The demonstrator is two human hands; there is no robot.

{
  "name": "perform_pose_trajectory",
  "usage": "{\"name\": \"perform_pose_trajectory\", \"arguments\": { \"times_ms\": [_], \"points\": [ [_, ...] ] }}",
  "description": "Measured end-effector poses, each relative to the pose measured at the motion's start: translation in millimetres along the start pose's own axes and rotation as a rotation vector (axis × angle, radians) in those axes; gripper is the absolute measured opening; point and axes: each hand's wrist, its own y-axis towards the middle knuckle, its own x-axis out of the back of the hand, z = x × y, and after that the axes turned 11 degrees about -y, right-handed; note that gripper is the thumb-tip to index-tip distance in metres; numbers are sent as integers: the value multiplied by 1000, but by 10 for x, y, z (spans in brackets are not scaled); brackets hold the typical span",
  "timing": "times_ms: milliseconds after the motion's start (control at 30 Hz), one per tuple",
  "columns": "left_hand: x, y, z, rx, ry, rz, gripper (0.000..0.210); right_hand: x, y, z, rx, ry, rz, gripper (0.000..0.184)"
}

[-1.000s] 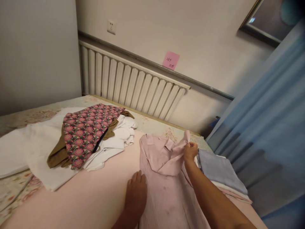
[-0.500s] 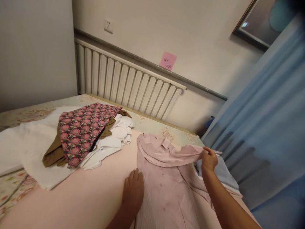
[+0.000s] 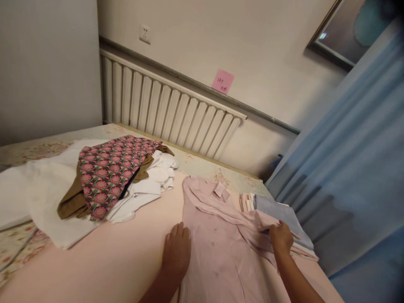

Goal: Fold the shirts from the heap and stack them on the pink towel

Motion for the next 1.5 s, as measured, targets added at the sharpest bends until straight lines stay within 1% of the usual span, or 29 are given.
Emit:
{"name": "perform_pose_trajectory", "arguments": {
  "times_ms": [100,167,267,300,333,367,400,467,533,600,700,833,900,1033,1067,1133,1200,1300,1367,1400,1500],
  "points": [
    [5,5,-4,10,-8,-2,31,-38,-239,173,97,72,79,51],
    [10,7,-7,23,-18,-6,31,-103,-475,350,209,139,185,41],
    [31,10,-7,37,-41,5,32,-224,-963,606,349,239,369,24],
    [42,11,-6,38,-49,9,32,-255,-1151,670,396,282,453,21],
    [54,14,-4,37,-55,10,32,-275,-1344,721,423,373,598,20],
    [67,16,-3,34,-61,12,32,-282,-1533,757,429,454,731,21],
    [81,19,-2,31,-66,12,33,-275,-1712,780,425,502,836,21],
    [107,25,-2,27,-72,12,33,-228,-2024,787,393,548,978,20],
    [129,32,-3,25,-76,15,33,-153,-2258,760,378,550,1046,19],
    [139,39,1,24,-78,18,33,-75,-2414,719,397,548,1040,17],
    [118,49,20,23,-88,18,34,18,-2532,660,412,560,998,15],
    [24,54,58,10,-97,3,38,96,-2573,586,330,570,967,30],
    [-30,49,66,-5,-96,-11,39,111,-2594,525,290,559,964,34],
    [-101,23,62,-93,-98,-28,40,64,-2631,359,201,513,1080,41],
    [-112,16,62,-125,-102,-31,41,40,-2609,330,205,503,1113,43],
    [-134,2,64,-181,-111,-26,41,-5,-2485,323,292,458,1144,43],
    [-157,-9,70,-219,-117,1,41,-35,-2253,415,462,381,1073,35],
    [-184,-21,72,-240,-110,44,38,-58,-1805,754,712,265,746,17],
    [-188,-26,69,-238,-102,60,38,-93,-1542,1072,793,171,555,11],
    [-187,-26,67,-234,-99,70,38,-125,-1438,1241,822,133,482,13],
    [-172,-21,64,-219,-99,107,39,-295,-1239,1716,828,103,392,18]
  ]
}}
